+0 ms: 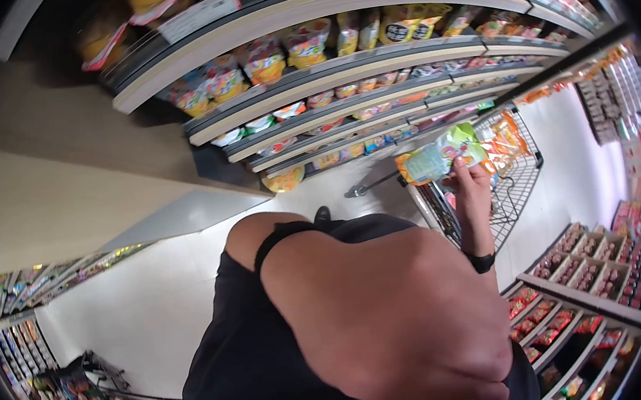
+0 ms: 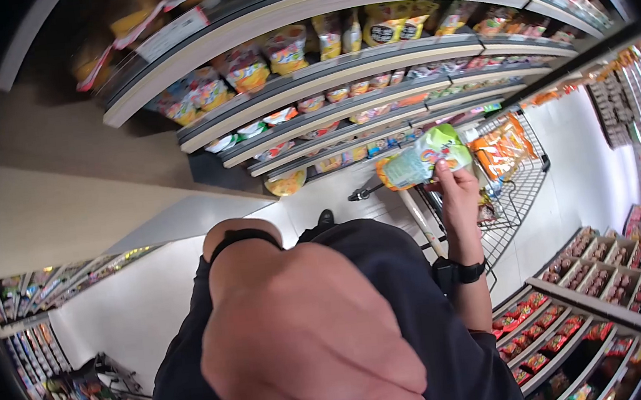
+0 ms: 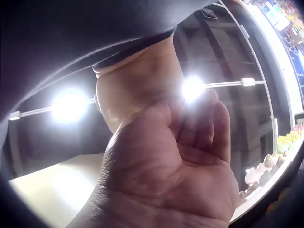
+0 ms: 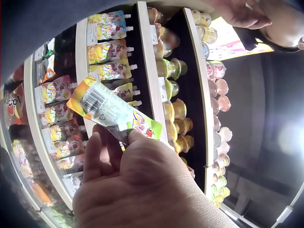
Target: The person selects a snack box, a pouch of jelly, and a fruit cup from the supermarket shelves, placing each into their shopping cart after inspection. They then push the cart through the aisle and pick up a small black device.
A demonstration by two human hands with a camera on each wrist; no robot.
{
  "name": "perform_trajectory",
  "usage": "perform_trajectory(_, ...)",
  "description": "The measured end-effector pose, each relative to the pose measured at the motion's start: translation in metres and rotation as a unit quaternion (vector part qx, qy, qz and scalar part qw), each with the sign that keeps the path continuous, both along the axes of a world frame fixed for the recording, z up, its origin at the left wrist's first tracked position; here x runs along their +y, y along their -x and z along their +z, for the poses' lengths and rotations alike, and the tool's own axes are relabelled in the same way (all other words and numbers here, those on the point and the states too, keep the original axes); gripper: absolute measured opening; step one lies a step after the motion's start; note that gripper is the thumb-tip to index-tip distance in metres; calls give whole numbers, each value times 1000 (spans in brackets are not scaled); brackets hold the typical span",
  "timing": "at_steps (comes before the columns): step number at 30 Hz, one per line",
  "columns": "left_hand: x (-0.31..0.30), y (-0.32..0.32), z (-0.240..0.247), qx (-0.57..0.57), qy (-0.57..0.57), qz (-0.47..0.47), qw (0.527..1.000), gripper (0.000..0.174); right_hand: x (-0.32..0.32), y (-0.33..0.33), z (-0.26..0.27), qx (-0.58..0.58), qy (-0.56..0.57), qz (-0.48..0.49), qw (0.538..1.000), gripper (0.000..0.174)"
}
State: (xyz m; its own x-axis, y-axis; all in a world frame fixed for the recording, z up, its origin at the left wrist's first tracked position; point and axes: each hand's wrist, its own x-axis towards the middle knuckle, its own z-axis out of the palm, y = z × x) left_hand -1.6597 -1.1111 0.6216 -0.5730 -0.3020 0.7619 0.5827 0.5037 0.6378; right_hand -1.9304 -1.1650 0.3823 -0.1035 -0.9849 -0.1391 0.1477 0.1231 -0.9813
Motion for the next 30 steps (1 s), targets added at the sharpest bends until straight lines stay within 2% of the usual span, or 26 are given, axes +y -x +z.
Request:
perform_trajectory(2, -2, 4, -4, 31, 15, 8, 999, 25, 1, 0, 1, 10, -2, 24, 1000, 23)
perform_trajectory(3, -4, 12, -10, 131, 113, 92, 981, 18, 1, -3, 7, 12, -4, 18, 1000, 23)
perform_trajectory(4, -5, 20, -16, 230, 203, 176, 935, 11, 1, -10, 14, 14, -6, 14, 1000, 24)
perform_trajectory(5, -3, 32, -21, 294, 196, 222, 909, 9, 1, -13, 15, 6, 0, 15, 1000, 24)
perform_trajectory(6, -4, 34, -21, 303, 196, 221, 906, 9, 0, -13, 13, -4, 6, 20, 1000, 24)
perform_trajectory(9, -6, 20, -15, 309, 207, 238, 897, 10, -3, -12, 8, -8, 4, 35, 999, 23)
perform_trajectory(10, -7, 0, -5, 183, 187, 167, 950, 16, -3, -12, 7, -7, -3, 32, 999, 23)
perform_trajectory(11, -7, -11, 0, 54, 161, 91, 981, 22, -4, -10, 4, -13, 0, 36, 999, 24)
perform_trajectory(12, -5, -5, -1, 53, 161, 93, 981, 22, -5, -11, 5, -14, 1, 38, 999, 24)
perform_trajectory(14, 4, 15, -9, 183, 122, 208, 953, 11, -6, -14, 8, -16, 7, 34, 999, 24)
perform_trajectory(18, 5, 21, -17, 140, 147, 166, 965, 15, -8, -18, 11, 7, -1, 45, 999, 23)
perform_trajectory(20, 11, 32, -18, 213, 83, 170, 959, 14, -9, -20, 9, 0, 6, 51, 999, 23)
perform_trajectory(21, 9, 34, -17, 212, 85, 171, 958, 14, -9, -21, 11, 1, 5, 47, 999, 24)
perform_trajectory(23, 4, 34, -14, 229, 219, 208, 925, 11, -9, -22, 13, -1, 2, 46, 999, 25)
perform_trajectory(30, 10, 31, -13, 201, 232, 176, 935, 11, -7, -22, 12, 12, 12, 46, 999, 26)
